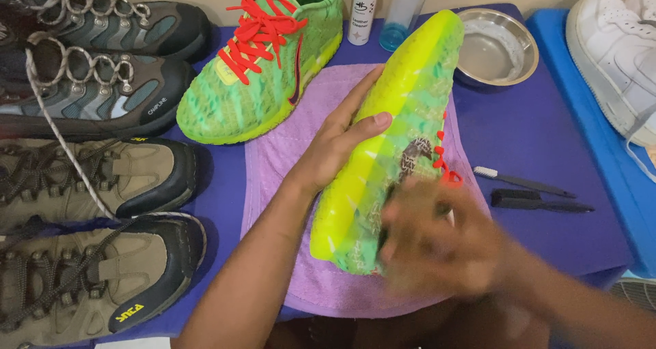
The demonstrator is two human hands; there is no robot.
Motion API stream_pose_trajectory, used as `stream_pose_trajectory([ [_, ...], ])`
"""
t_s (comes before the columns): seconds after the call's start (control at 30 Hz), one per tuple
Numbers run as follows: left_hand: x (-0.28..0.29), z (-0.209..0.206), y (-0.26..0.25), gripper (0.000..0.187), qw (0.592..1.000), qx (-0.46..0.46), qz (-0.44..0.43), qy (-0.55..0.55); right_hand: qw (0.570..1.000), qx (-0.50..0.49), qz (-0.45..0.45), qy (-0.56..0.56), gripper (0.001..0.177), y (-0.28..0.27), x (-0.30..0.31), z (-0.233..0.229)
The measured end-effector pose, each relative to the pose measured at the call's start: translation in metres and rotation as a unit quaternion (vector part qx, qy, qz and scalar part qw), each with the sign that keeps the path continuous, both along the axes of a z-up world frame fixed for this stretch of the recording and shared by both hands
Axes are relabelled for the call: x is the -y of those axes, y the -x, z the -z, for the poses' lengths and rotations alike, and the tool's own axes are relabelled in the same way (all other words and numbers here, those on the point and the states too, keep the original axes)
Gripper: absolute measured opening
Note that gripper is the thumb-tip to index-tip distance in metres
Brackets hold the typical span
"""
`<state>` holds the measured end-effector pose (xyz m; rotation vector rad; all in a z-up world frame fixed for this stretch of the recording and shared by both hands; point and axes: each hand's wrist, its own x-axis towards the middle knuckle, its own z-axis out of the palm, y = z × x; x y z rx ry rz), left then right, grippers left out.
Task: The person scrubs a neon green and yellow sneaker with a toothbrush and a larger brush, applying cleaning solution from a metal bowl. The person rotates the shoe to clean different areas, including the sides and laces, while other shoes and cleaning supplies remain on the table.
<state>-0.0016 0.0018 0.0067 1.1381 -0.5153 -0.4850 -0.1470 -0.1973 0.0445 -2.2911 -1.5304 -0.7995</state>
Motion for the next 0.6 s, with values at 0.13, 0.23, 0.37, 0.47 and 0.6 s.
stream_pose_trajectory([
  [0.13, 0.001, 0.004, -0.002, 0.081, 0.999, 0.035, -0.01, -0.01, 0.977, -0.019, 0.185, -0.106, 0.051, -0.039, 0.022, -0.016],
  [0.23, 0.001, 0.005, -0.002, 0.081, 0.999, 0.036, -0.006, -0.009, 0.969, -0.012, 0.233, -0.08, 0.045, -0.036, 0.006, -0.03],
  [0.37, 0.002, 0.004, -0.003, 0.08, 0.998, 0.065, -0.001, 0.002, 0.996, -0.063, -0.002, 0.07, 0.045, -0.032, -0.008, -0.054],
  [0.47, 0.004, 0.011, -0.007, 0.079, 0.997, 0.079, -0.01, -0.012, 0.991, -0.012, 0.136, 0.005, 0.044, -0.072, 0.03, -0.05],
  [0.6, 0.004, 0.004, -0.004, 0.08, 0.999, 0.027, 0.001, -0.019, 0.964, 0.063, 0.245, -0.078, 0.042, -0.071, 0.013, -0.066],
])
